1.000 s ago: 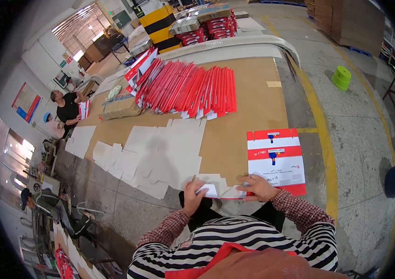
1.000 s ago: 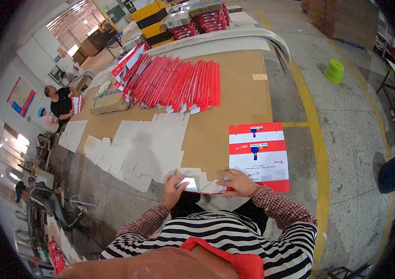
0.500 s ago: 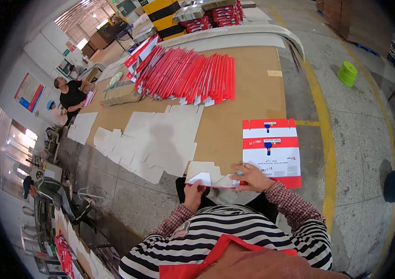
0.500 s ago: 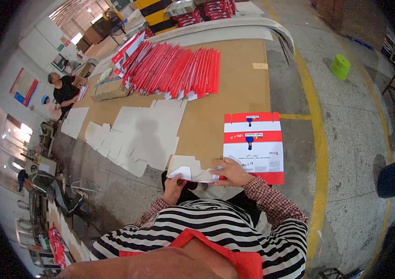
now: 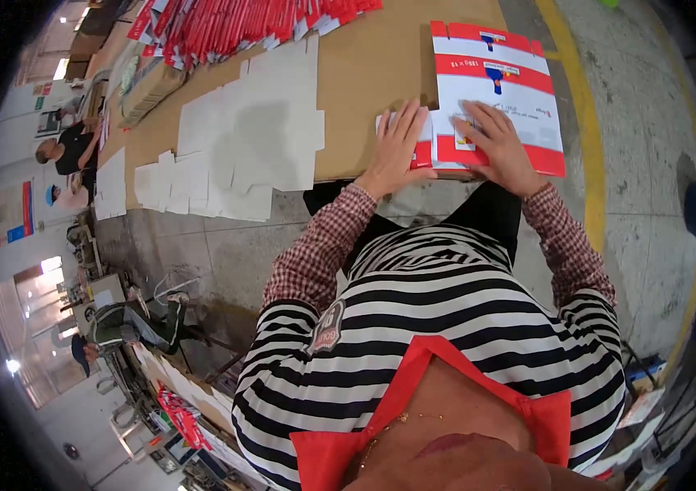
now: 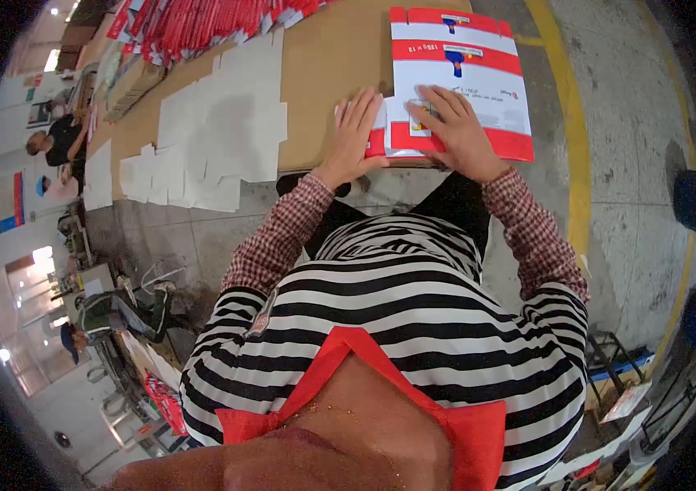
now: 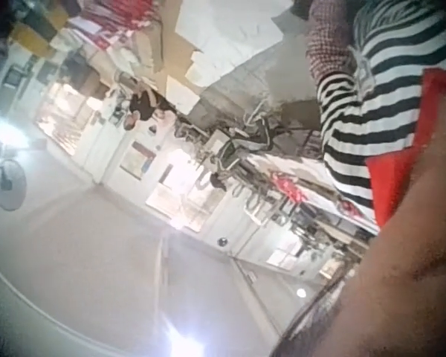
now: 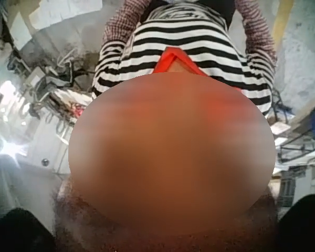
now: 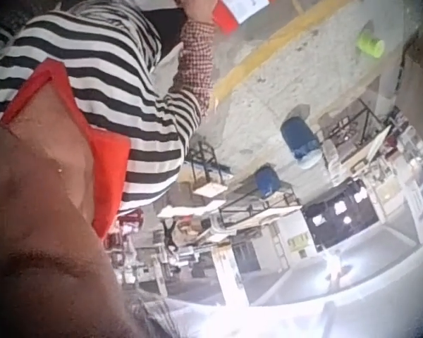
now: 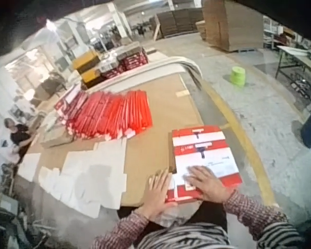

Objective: Folding pre-cut paper folders at a large table in a production facility.

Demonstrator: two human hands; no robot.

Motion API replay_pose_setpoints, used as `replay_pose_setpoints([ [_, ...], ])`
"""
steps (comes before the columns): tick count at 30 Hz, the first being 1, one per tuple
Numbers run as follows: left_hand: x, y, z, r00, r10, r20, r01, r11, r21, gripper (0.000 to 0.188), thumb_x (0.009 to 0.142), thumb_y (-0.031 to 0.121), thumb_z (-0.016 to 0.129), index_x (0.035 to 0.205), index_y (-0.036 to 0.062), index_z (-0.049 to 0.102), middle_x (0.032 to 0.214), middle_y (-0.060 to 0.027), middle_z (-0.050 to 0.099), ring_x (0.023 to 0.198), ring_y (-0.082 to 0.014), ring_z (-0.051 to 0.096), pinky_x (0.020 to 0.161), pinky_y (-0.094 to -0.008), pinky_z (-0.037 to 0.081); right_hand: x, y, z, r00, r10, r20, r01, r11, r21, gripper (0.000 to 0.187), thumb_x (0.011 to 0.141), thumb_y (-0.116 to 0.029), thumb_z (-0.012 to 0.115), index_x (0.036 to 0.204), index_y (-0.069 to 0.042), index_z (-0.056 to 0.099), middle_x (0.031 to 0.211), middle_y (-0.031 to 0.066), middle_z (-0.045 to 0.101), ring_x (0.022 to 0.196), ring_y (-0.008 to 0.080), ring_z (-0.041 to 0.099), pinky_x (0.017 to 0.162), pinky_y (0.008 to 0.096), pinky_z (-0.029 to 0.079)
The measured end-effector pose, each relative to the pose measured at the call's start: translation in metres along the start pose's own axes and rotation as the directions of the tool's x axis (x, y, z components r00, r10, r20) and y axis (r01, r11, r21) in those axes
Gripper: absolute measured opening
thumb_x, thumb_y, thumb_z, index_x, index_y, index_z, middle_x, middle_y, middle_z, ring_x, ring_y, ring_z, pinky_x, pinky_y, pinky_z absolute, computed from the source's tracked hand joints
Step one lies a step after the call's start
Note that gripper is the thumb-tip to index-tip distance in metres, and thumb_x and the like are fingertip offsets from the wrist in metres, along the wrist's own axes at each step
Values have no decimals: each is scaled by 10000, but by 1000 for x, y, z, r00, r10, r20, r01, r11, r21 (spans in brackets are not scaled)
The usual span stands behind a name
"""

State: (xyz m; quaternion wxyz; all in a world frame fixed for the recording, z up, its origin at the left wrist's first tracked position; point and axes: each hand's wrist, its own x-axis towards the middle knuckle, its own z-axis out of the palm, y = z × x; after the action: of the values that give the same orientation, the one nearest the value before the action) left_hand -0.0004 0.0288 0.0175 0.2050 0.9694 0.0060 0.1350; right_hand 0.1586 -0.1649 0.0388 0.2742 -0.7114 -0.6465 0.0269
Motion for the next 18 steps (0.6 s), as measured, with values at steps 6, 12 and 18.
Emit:
replay_pose_setpoints([
  [6, -1, -3, 10, 1000, -9, 17, 8, 1000, 19, 1037, 737, 716, 504, 1417, -23, 245, 1475, -219, 237, 1375, -348, 219, 1088, -573, 116, -6, 1, 8, 996, 82, 26, -82, 996, -19, 839, 600, -216, 813, 1352, -148, 445, 1437, 101, 353, 1326, 293, 323, 1096, 457, 273],
  [12, 1, 3, 18, 994, -27, 108, 0, 971, 241, 964, 779, 664, 517, 1393, -44, 289, 1476, -229, 233, 1382, -363, 195, 1056, -622, 143, -12, -5, 15, 993, 57, 104, -51, 997, -63, 758, 681, -364, 740, 1345, -135, 453, 1451, 95, 341, 1334, 298, 315, 1102, 471, 247],
  [18, 17, 8, 28, 986, -165, 18, 154, 950, 272, 764, 843, 546, 530, 1398, 54, 350, 1470, -230, 244, 1383, -388, 167, 1043, -629, 160, -19, 16, 2, 995, 20, 100, -18, 999, -29, 558, 747, -321, 707, 1241, -111, 555, 1387, 116, 428, 1303, 306, 367, 1088, 477, 261],
])
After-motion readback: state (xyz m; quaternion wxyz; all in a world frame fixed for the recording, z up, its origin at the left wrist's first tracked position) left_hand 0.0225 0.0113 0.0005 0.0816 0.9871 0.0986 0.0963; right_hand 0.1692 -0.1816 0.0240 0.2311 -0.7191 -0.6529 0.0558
